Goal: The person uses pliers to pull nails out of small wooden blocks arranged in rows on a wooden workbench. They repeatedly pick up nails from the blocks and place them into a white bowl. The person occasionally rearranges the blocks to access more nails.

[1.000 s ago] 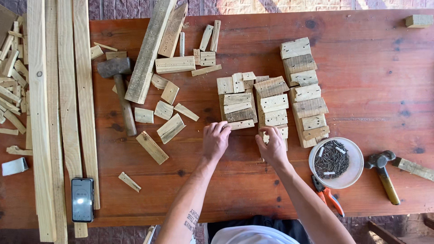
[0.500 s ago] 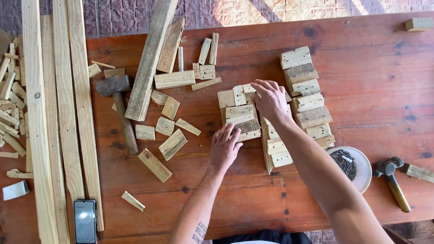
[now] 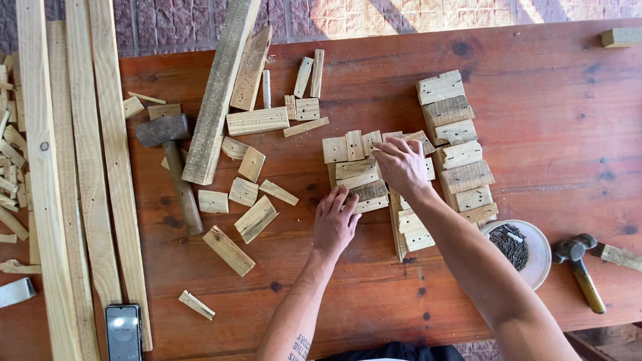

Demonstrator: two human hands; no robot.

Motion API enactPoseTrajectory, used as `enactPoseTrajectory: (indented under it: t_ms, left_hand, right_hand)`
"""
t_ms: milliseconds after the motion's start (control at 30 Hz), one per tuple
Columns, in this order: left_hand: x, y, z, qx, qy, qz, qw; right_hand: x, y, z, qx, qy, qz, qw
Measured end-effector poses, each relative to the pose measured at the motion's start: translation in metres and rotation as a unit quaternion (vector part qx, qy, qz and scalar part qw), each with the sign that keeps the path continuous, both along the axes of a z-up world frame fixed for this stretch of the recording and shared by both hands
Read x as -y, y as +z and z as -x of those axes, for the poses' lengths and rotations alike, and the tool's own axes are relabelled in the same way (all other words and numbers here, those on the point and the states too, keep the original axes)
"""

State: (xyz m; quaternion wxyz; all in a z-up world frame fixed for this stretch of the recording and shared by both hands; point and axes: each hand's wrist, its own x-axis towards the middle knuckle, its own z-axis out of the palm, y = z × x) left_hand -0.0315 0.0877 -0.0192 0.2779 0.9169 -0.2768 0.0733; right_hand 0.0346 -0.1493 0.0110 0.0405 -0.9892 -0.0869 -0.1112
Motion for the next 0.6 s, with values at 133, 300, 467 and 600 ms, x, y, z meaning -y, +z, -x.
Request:
enactPoseTrajectory:
  t_ms: [133,300,467,600]
  left_hand:
    - [0.001,-0.003,0.0,0.001,-0.006,-0.007,1.0]
    - [-0.002,0.024,0.004,0.001,0.007,0.043,0.999]
    - [-0.01,0.063,0.045,-0.037,0.041,0.082,0.995]
    - [0.005,0.076,0.102,-0.113,0.026,0.111,0.987]
  right_hand:
    - [-0.003,0.027,0.026,-0.002,-0.041,-0.032,0.999]
    - [0.008,0.036,0.122,-0.024,-0.123,-0.172,0.977]
    - [0.039,0.065,0.256,-0.063,-0.241,-0.195,0.949]
    - [0.063,0.06,0.352,-0.149,-0.389,-0.19,0.889]
